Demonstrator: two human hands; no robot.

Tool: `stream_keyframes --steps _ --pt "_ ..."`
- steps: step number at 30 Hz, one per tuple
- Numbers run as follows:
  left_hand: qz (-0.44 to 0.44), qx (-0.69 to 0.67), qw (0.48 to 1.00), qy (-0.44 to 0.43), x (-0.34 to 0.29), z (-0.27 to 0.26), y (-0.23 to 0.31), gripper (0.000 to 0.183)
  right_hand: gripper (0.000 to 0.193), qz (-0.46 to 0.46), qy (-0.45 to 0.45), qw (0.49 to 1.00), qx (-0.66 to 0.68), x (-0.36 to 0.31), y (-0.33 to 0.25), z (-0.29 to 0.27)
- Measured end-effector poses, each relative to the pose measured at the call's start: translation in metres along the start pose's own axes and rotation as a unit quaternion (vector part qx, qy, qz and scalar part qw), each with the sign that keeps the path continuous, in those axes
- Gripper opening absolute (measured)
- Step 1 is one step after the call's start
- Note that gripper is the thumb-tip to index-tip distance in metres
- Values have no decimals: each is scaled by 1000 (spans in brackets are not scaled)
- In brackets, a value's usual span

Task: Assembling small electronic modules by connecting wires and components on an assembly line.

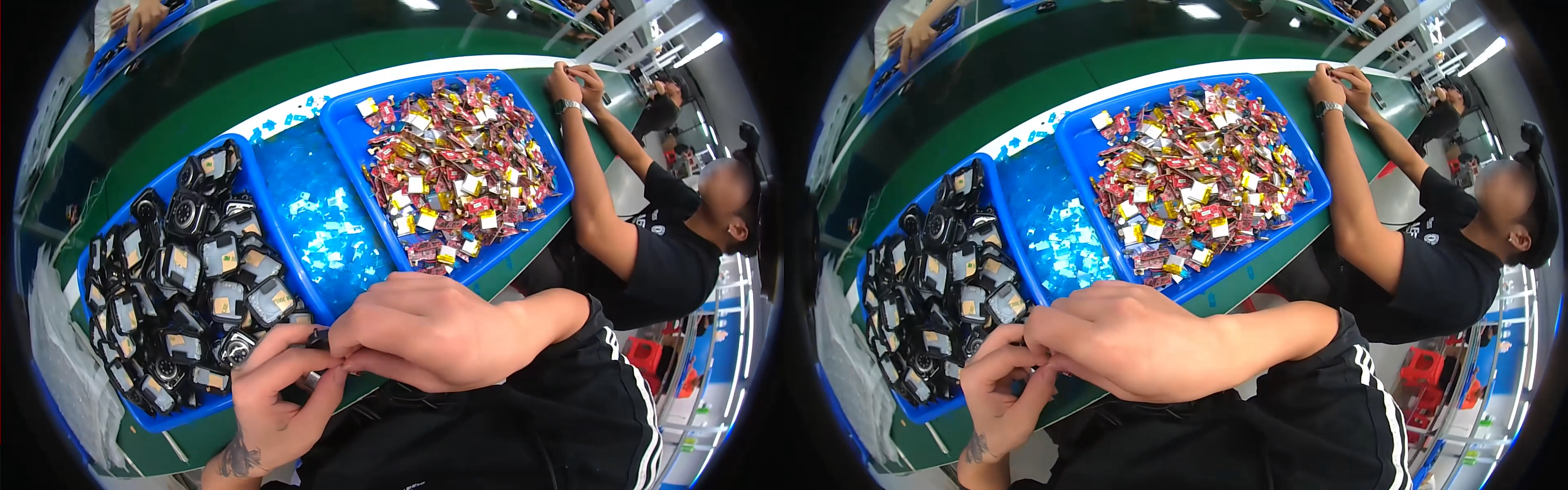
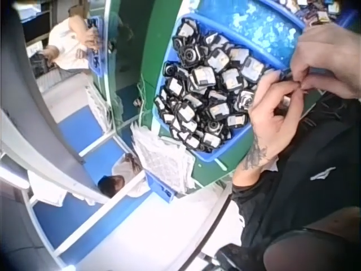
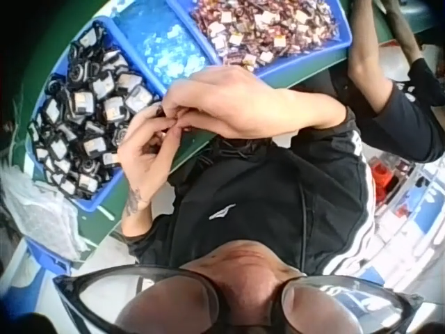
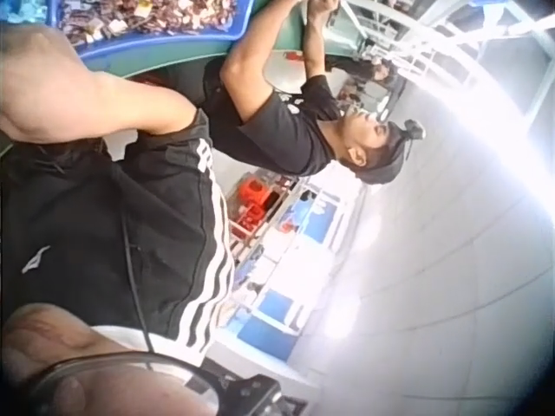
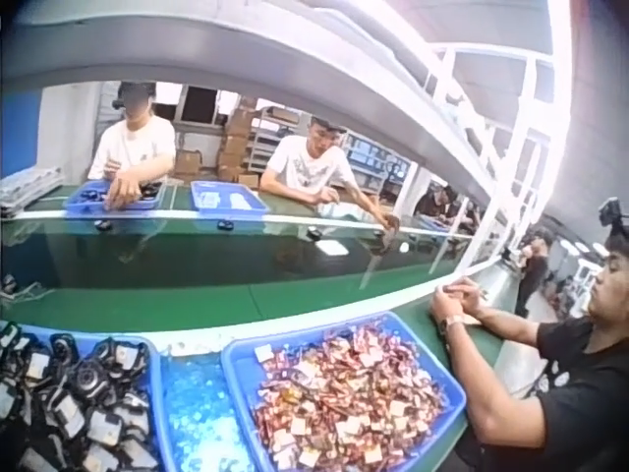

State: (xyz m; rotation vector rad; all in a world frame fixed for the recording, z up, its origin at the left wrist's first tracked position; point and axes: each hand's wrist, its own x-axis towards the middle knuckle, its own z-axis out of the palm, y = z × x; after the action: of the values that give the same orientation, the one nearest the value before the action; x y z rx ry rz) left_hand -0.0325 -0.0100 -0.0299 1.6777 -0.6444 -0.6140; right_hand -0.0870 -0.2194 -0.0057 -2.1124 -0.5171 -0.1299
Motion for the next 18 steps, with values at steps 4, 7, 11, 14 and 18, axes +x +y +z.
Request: stream_keyframes --steps 4,7,11,14,18 --pt "28 37 998 38 1 3 0 11 15 25 55 997 48 -6 2 5" --pt "7 23 999 44 2 6 5 11 13 30 67 997 29 -10 5 7" --pt "-29 -15 999 30 1 6 8 14 10 52 82 994 39 -12 6 14" --pt "-33 -56 997 41 2 7 8 20 10 47 136 987 65 -12 5 22" --pt "-25 -98 994 31 6 4 7 27 13 3 131 991 17 -14 4 24"
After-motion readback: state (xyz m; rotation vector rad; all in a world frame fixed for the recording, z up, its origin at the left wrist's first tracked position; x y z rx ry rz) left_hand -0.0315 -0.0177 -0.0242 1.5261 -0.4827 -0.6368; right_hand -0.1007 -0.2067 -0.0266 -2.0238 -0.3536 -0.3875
